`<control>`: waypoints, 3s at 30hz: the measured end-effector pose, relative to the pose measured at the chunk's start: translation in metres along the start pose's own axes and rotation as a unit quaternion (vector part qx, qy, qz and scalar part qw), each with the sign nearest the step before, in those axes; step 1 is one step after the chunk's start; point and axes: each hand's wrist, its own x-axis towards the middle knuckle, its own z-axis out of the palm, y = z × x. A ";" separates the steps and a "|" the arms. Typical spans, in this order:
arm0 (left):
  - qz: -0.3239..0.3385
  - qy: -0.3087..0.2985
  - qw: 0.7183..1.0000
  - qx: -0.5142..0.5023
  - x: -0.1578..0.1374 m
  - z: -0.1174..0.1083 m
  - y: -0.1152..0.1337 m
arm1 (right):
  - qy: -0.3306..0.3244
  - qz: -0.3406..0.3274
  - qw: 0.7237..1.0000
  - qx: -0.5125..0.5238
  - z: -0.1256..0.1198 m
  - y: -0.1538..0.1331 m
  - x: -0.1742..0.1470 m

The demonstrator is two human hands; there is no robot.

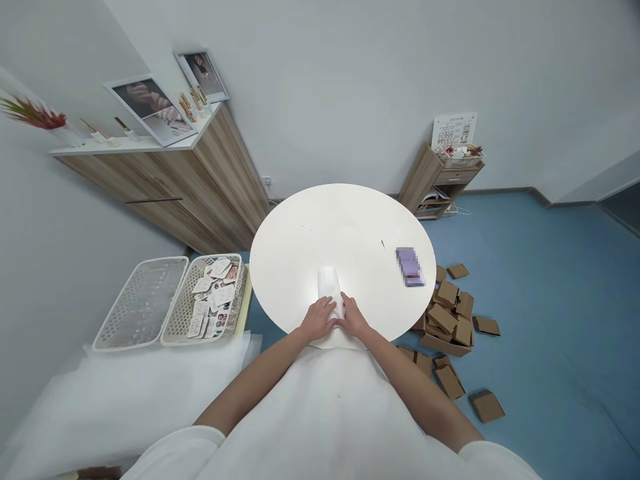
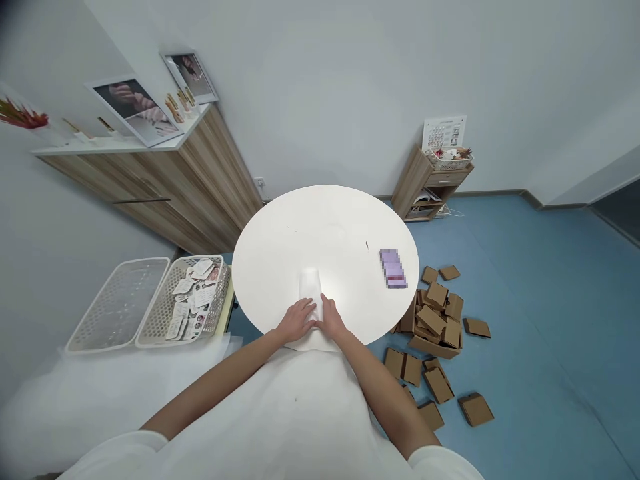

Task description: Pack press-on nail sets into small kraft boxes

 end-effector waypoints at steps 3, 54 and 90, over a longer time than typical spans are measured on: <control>0.007 -0.033 0.999 -0.009 0.005 -0.002 0.000 | -0.035 -0.064 0.991 -0.116 -0.009 -0.002 -0.006; -0.276 0.159 0.948 -0.028 0.019 0.003 0.020 | -0.093 -0.077 0.977 -0.176 -0.026 0.009 -0.007; -0.306 0.174 0.886 -0.301 -0.009 -0.043 -0.085 | -0.101 0.023 0.995 0.007 0.032 -0.089 0.074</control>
